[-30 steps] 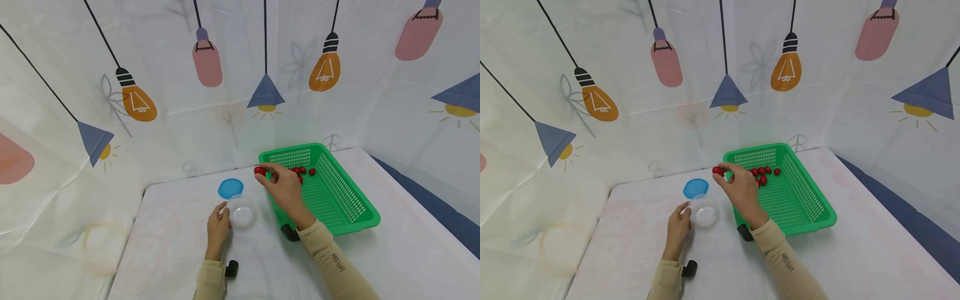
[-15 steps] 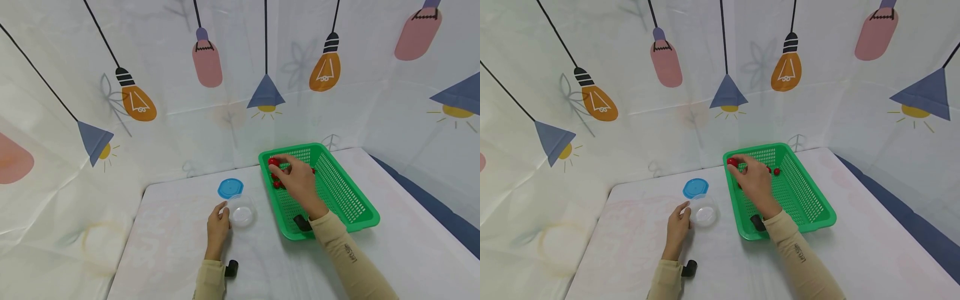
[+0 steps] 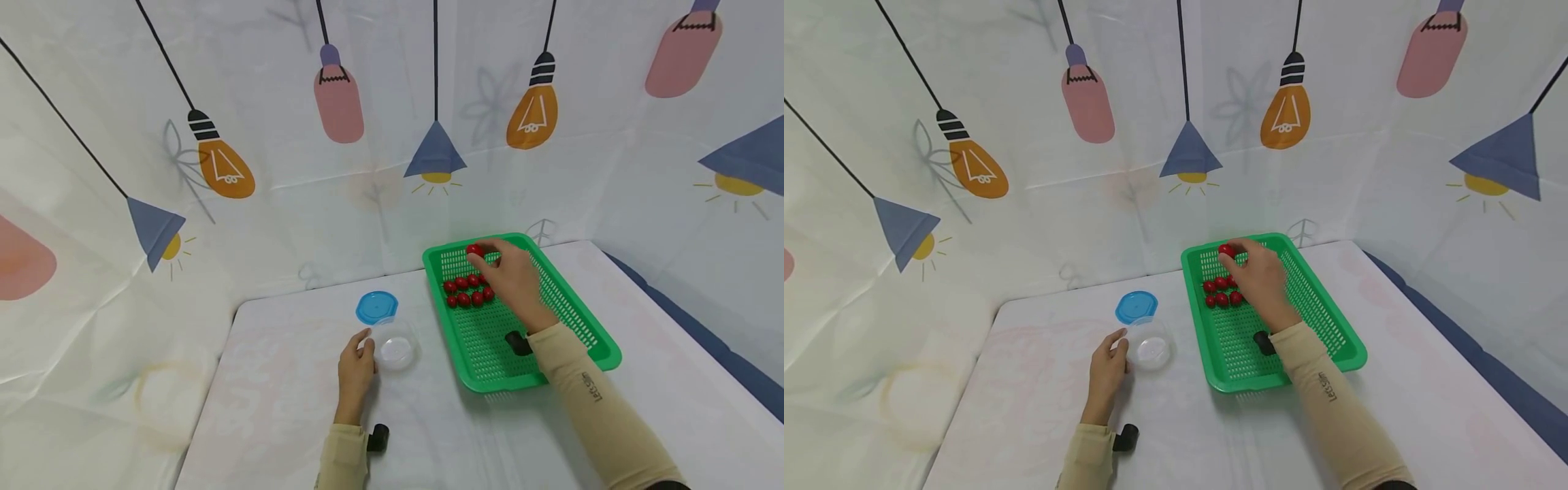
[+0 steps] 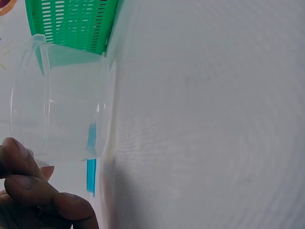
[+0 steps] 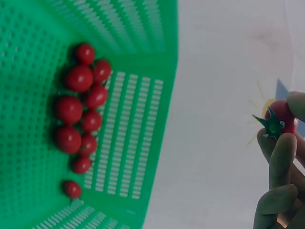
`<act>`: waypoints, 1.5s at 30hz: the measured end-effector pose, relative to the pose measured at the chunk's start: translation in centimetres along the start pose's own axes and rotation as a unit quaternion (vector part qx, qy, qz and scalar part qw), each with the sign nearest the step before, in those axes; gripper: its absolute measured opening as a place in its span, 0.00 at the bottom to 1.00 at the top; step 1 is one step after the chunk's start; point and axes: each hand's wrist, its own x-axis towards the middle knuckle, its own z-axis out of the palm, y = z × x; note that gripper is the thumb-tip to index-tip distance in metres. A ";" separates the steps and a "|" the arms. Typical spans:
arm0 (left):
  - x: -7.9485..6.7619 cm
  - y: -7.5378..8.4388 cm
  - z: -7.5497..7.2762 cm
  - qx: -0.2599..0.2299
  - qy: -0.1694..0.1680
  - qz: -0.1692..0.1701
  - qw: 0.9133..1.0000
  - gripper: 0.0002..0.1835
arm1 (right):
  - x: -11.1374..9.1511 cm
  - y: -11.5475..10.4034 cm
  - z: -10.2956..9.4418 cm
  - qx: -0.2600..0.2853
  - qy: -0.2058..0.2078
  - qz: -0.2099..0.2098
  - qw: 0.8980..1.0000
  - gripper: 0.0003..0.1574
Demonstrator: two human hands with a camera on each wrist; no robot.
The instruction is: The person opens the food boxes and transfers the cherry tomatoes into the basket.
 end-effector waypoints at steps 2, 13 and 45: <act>0.0 0.0 0.0 -0.002 0.000 -0.001 1.000 0.19 | 0.4 0.7 -0.3 -0.013 -0.003 0.000 1.000 0.26; -0.1 0.0 -0.2 -0.002 0.000 -0.017 1.000 0.19 | 1.6 3.9 -0.9 -0.095 -0.081 0.051 0.991 0.28; -0.2 0.3 -0.2 -0.007 -0.005 -0.028 1.000 0.20 | 1.7 8.8 1.1 -0.123 -0.183 0.139 0.965 0.27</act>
